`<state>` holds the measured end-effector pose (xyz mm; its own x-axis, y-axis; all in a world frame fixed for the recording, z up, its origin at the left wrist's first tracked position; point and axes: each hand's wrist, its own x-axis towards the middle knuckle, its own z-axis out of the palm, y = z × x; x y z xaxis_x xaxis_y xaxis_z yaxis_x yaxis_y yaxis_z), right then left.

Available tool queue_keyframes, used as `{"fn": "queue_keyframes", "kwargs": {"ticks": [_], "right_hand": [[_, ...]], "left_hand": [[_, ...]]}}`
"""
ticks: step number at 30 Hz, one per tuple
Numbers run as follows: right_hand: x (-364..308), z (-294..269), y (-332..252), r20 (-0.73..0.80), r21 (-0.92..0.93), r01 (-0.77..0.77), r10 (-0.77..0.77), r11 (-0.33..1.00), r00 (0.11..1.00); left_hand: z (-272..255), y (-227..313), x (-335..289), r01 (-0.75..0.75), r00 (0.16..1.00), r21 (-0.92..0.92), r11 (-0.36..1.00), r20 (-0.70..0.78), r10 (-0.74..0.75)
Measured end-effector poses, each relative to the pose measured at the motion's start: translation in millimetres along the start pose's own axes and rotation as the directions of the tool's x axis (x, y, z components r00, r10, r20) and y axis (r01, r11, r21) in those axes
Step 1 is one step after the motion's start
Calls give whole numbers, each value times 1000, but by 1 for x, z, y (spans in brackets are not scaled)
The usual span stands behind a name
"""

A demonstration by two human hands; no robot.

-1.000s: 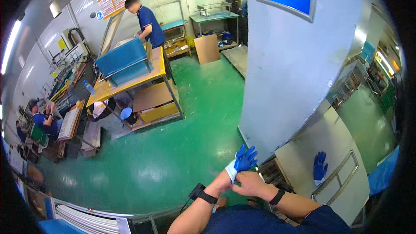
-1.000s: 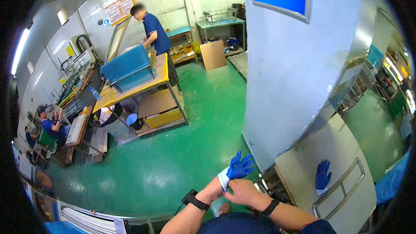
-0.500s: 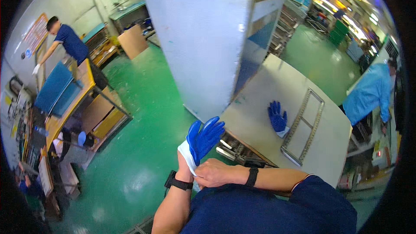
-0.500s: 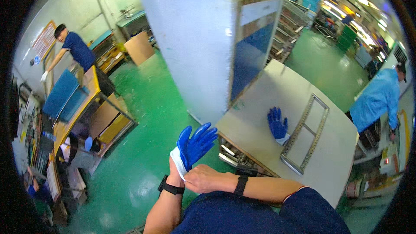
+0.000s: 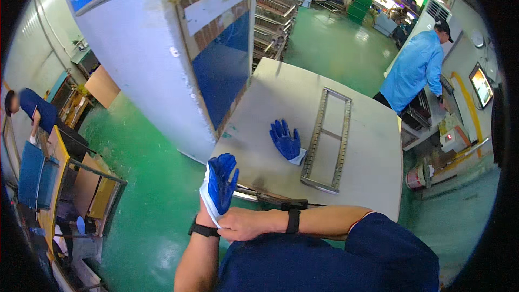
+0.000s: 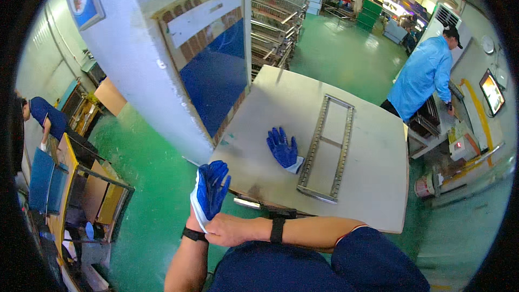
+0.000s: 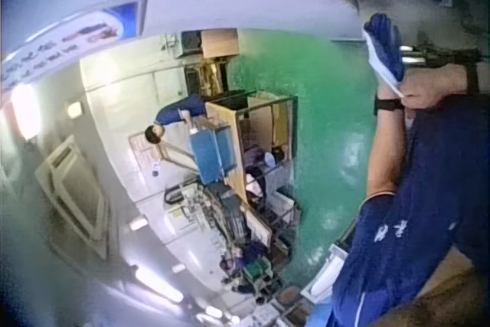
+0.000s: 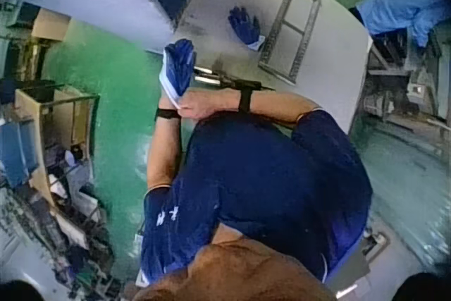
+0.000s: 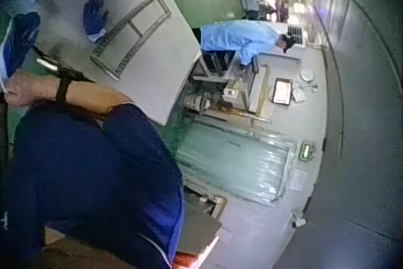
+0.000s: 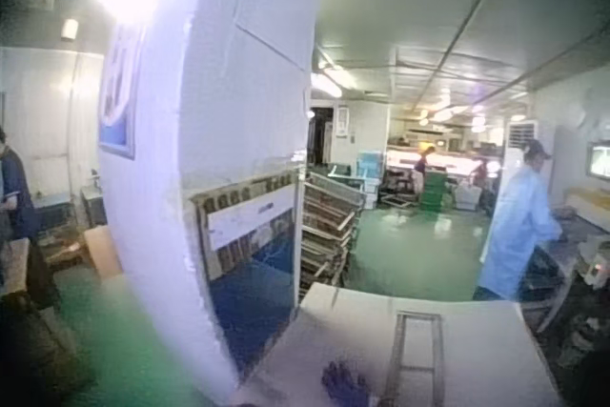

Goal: Handling, inspecting, and stacking copper-coated and blue-colored circuit board panels in an industrial facility.

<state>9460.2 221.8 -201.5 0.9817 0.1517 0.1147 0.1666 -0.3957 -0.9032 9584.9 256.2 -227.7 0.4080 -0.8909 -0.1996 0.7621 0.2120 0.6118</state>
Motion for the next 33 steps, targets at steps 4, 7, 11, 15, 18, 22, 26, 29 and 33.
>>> {"fn": "queue_keyframes", "kwargs": {"ticks": [4,7,11,15,18,22,26,29,33], "right_hand": [[-25,1,17,-58,77,21,-17,997,998],[-38,-3,24,-32,46,-50,52,998,998],[-64,-46,54,130,-145,-104,123,984,984],[-131,-140,138,-195,-680,-504,530,533,825],[-186,-176,157,-615,-720,-664,261,199,744],[-191,-187,182,-480,-813,-532,246,237,842],[-128,-205,164,-514,-670,-579,273,465,814],[-51,-175,89,-258,-643,-373,269,669,928],[21,-119,13,175,-450,29,57,893,983]], "left_hand": [[0,-39,24,59,996,368,928,-89,-28],[14,-51,28,488,864,34,872,-157,-478],[-33,-81,41,387,902,-105,916,-164,-400],[-76,-58,31,177,980,-264,948,-40,-194],[-54,-45,0,-54,974,197,979,-207,95],[-55,-59,-20,-17,966,723,690,-166,198],[-32,-48,-46,-10,906,846,533,-217,363],[40,-1,-57,230,885,919,322,-334,323],[47,34,-74,-79,873,986,-148,140,466]]}}
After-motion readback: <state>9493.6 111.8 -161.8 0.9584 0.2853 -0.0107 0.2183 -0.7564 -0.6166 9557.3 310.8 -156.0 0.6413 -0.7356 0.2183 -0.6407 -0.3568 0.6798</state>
